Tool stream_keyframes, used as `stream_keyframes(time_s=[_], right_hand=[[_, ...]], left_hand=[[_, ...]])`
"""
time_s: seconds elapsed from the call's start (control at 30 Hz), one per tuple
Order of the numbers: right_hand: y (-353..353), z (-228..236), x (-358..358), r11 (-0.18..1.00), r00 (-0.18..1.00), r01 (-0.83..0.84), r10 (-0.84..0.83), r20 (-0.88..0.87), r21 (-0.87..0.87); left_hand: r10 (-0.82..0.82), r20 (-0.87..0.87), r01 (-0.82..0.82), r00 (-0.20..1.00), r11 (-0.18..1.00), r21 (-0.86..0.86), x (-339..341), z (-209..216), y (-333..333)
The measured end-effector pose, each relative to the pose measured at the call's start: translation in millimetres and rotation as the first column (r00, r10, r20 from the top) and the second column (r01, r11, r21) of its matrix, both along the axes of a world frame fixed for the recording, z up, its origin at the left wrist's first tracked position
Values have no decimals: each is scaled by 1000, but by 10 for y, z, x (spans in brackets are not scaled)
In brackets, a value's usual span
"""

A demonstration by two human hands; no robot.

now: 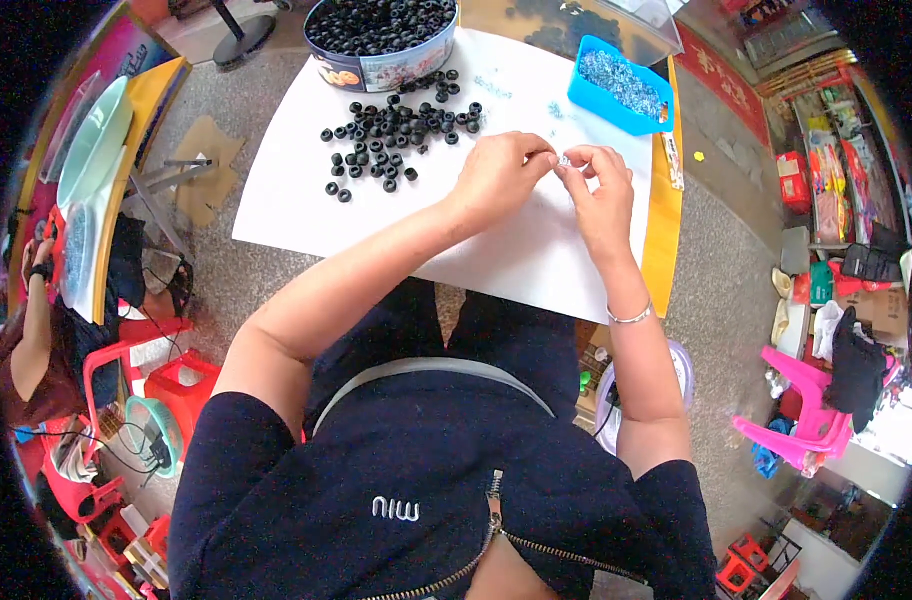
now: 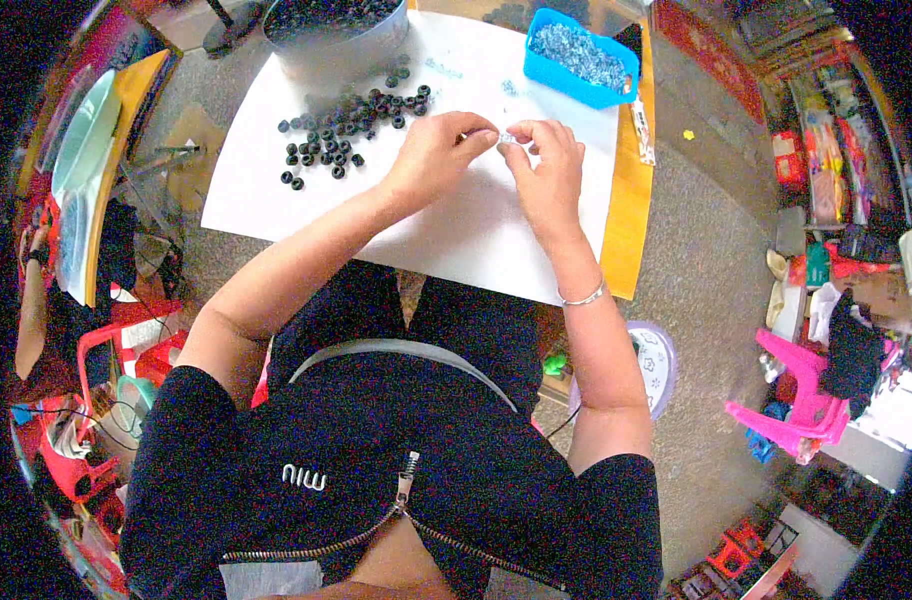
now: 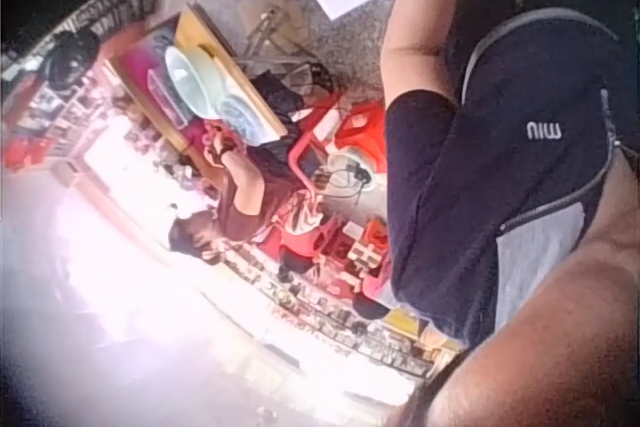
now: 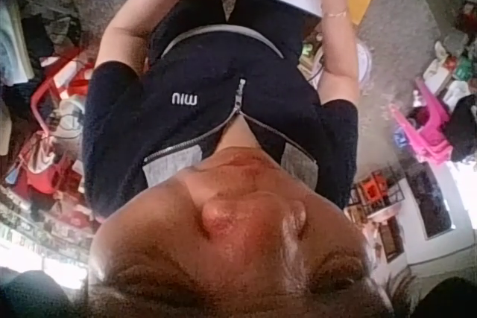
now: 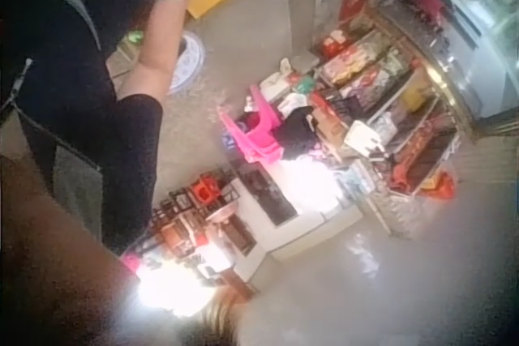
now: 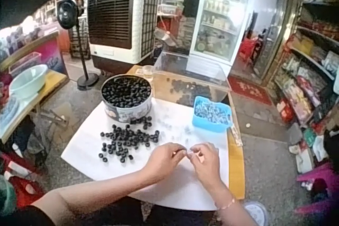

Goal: Manually assembling small black plastic components with smaller translucent pieces.

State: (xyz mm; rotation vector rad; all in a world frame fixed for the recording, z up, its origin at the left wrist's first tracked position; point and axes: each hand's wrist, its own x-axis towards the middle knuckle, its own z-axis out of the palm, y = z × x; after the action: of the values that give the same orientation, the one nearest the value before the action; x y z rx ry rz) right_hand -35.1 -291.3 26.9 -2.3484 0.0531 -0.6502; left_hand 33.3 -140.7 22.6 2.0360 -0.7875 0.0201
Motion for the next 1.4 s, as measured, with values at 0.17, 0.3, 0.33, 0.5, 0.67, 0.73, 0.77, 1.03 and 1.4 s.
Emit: stream_keyframes(time_s=[0.17, 0.3, 0.33, 0.5, 0.67, 0.73, 0.77, 1.03, 1.4], right_hand=[[112, 87, -95, 995, 997, 9, -17, 75, 103], [188, 115, -152, 952, 998, -19, 0, 63, 307], [175, 113, -160, 952, 998, -16, -3, 63, 306], [140, 109, -188, 844, 996, -80, 82, 21, 530], [246, 177, -238, 791, 999, -33, 45, -5, 611], [283, 150, -252, 702, 999, -8, 29, -17, 712], [295, 146, -257, 748, 1000, -4, 5, 1, 664], [390, 329, -339, 860, 998, 55, -60, -7, 508], [297, 361, -234, 923, 992, -77, 109, -65, 377]], left_hand=[[-295, -665, 34, 686, 926, -375, 5, 164, 6], [-393, -702, -13, 594, 868, -496, -15, 136, 46], [-411, -714, -31, 566, 856, -517, -16, 127, 35], [-443, -724, -34, 529, 841, -539, -49, 137, 55], [-435, -716, -35, 546, 842, -538, -87, 209, 135], [-429, -703, -28, 567, 843, -537, -111, 249, 126], [-442, -704, -53, 556, 826, -561, -138, 246, 112], [-418, -720, -135, 554, 808, -574, -242, 337, 176], [-247, -585, -52, 772, 893, -446, -270, 363, 219]])
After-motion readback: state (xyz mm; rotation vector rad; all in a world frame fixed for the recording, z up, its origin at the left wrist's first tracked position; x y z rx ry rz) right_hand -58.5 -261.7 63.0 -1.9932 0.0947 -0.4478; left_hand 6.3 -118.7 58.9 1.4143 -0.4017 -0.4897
